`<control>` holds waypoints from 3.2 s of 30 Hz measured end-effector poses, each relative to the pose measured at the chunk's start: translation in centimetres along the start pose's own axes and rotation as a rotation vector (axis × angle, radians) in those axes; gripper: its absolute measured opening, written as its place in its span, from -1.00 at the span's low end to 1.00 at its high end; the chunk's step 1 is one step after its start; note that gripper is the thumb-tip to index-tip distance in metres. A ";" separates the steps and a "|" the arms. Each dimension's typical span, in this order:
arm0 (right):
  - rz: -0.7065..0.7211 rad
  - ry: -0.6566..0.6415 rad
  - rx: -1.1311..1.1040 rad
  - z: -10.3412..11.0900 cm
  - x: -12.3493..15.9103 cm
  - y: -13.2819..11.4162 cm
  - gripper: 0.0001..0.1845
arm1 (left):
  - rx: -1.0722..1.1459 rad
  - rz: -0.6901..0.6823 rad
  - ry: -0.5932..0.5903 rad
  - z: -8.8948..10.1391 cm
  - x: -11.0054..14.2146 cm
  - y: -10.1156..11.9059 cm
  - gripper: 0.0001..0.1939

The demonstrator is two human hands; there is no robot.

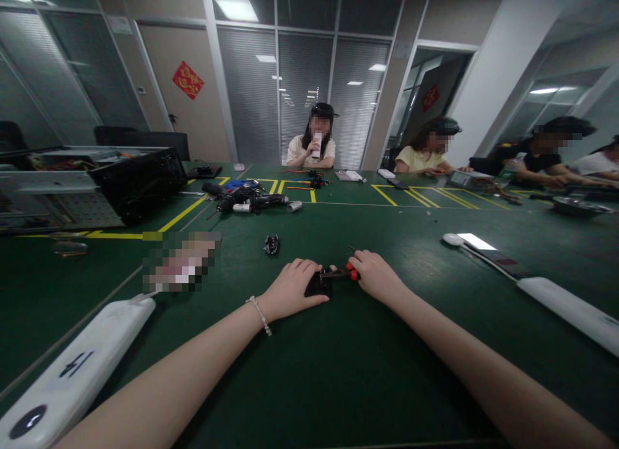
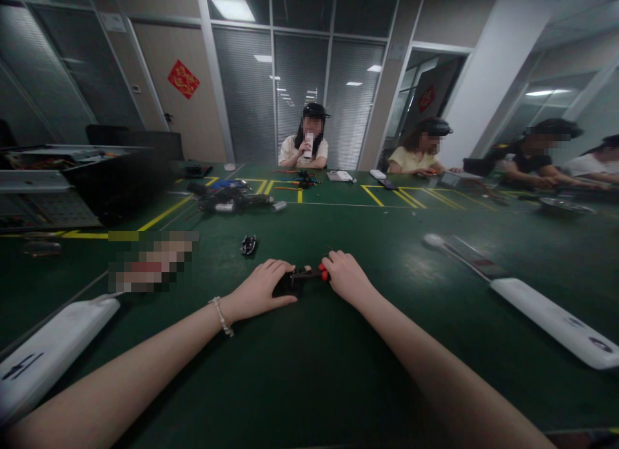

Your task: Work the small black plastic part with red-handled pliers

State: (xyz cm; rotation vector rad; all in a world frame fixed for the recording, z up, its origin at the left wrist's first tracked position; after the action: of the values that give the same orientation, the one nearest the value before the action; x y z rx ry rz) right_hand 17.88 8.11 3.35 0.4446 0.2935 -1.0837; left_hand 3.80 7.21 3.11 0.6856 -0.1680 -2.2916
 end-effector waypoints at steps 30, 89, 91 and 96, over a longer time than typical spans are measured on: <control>0.002 -0.006 0.010 -0.2 -0.1 0.0 -0.67 | 0.013 0.020 -0.020 0.2 0.1 0.1 -0.41; 0.003 0.009 0.021 0.1 0.0 0.1 -0.66 | 0.015 -0.007 0.007 0.0 0.0 0.1 -0.40; 0.006 0.010 0.017 0.1 0.0 0.0 -0.66 | 0.016 -0.011 0.009 0.0 0.0 0.1 -0.40; 0.025 0.010 0.008 0.1 0.0 -0.1 -0.67 | 0.004 -0.023 0.015 0.1 0.0 0.1 -0.42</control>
State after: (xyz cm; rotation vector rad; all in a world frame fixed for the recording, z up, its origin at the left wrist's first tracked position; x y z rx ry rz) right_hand 17.79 8.07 3.41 0.4596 0.2919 -1.0588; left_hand 3.86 7.11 3.23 0.7095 -0.1585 -2.3084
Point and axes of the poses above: each hand's wrist, its own x-axis away from the middle knuckle, its own z-axis out of the back of the hand, y = z × x, the point moved 8 cm from there along -x, towards the middle knuckle, and after that the axes turned 12 degrees about y, right-handed, at the moved point
